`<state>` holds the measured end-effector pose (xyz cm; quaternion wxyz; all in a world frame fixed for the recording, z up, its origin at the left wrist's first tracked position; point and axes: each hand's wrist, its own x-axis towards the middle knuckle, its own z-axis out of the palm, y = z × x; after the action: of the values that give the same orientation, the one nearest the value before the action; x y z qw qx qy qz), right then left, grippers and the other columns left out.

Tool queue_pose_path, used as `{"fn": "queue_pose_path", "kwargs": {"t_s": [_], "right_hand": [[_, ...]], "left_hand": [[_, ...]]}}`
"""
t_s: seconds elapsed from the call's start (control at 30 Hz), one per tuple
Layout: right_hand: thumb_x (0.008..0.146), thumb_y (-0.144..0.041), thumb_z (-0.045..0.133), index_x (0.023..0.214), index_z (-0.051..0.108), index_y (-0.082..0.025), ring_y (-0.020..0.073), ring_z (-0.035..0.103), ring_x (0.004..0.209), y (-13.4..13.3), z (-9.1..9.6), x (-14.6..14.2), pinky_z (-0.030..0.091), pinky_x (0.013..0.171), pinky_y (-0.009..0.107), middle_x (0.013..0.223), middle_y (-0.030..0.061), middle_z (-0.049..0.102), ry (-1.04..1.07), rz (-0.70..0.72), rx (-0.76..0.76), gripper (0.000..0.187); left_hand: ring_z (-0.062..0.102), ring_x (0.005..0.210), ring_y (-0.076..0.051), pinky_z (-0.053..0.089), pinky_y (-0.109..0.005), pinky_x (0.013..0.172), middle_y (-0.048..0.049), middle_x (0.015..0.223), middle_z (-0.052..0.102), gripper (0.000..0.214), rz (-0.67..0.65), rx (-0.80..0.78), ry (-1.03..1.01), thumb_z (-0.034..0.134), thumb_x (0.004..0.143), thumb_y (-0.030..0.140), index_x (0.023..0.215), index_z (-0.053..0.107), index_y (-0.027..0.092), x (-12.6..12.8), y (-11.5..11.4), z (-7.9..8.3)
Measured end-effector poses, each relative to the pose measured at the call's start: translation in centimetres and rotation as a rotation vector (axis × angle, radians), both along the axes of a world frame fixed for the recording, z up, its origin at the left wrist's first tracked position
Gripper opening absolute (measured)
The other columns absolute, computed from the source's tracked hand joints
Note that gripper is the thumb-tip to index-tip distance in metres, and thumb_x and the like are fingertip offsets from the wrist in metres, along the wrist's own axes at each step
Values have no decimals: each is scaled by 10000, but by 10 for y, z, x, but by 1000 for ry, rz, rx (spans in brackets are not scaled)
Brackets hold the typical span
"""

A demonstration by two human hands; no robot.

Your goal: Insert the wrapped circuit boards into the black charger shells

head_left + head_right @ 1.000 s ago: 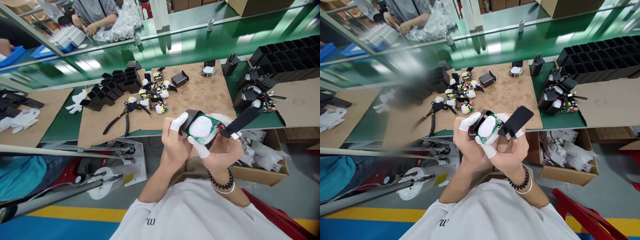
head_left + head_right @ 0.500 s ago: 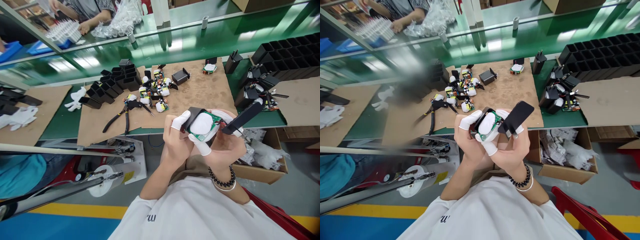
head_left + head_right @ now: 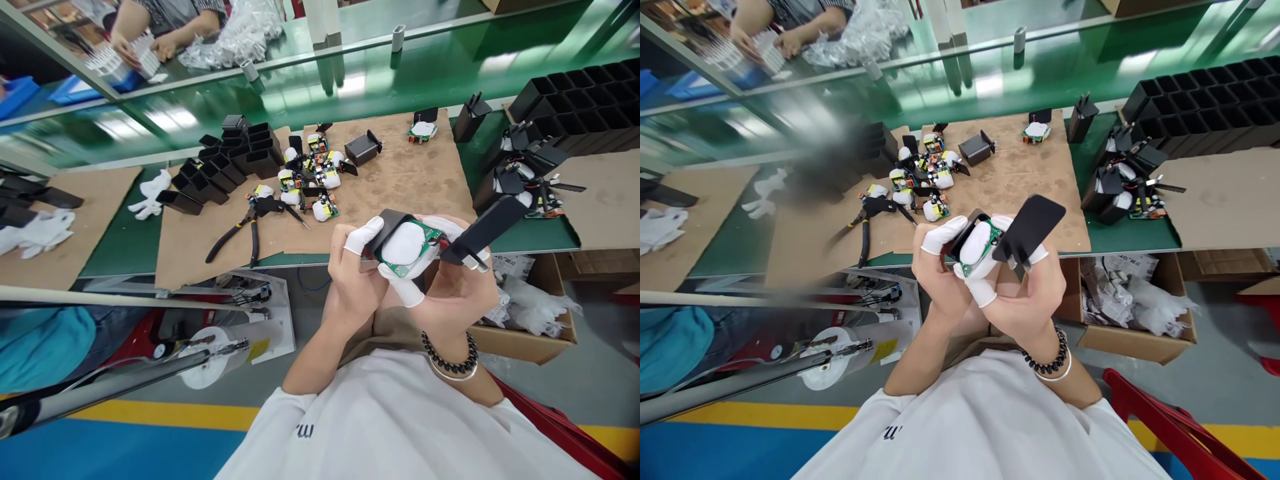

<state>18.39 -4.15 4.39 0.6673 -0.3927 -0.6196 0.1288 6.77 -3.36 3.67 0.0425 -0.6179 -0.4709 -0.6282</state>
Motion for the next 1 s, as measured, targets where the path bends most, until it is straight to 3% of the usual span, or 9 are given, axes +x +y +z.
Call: {"fn": "queue_pose_path", "kwargs": {"t_s": [0.2, 0.47, 0.73, 1.0], "right_hand": [[699, -183, 842, 1282, 685, -295, 324, 778, 1038, -4, 1, -3, 676, 883, 502, 1190, 71, 767, -2, -65, -20, 614], [669, -172, 862, 1326, 675, -263, 362, 752, 1164, -4, -1, 0, 651, 977, 525, 1248, 97, 768, 13, 2, -15, 689], [691, -217, 834, 1287, 678, -291, 315, 773, 1030, -3, 2, -4, 673, 873, 484, 1205, 77, 769, 5, -46, -16, 621], [723, -212, 825, 1246, 683, -286, 291, 742, 1030, -1, 0, -5, 641, 933, 476, 1151, 71, 753, -5, -19, -67, 547]], "left_hand": [[620, 850, -157, 506, -295, 744, -7, 903, 614, 249, 2, 4, 1, 633, 1009, 413, 1153, 678, 216, 0, 0, 0], [593, 783, -133, 485, -271, 707, 7, 860, 589, 182, -9, 42, -24, 654, 1004, 321, 1151, 697, 223, 2, 1, 2], [587, 754, -151, 486, -283, 667, -3, 836, 585, 168, 13, 33, -24, 642, 1008, 324, 1138, 699, 236, 3, -1, 1], [574, 748, -134, 466, -262, 676, 10, 842, 576, 189, 49, 36, 42, 638, 1004, 325, 1145, 695, 212, 0, 1, -2]]}}
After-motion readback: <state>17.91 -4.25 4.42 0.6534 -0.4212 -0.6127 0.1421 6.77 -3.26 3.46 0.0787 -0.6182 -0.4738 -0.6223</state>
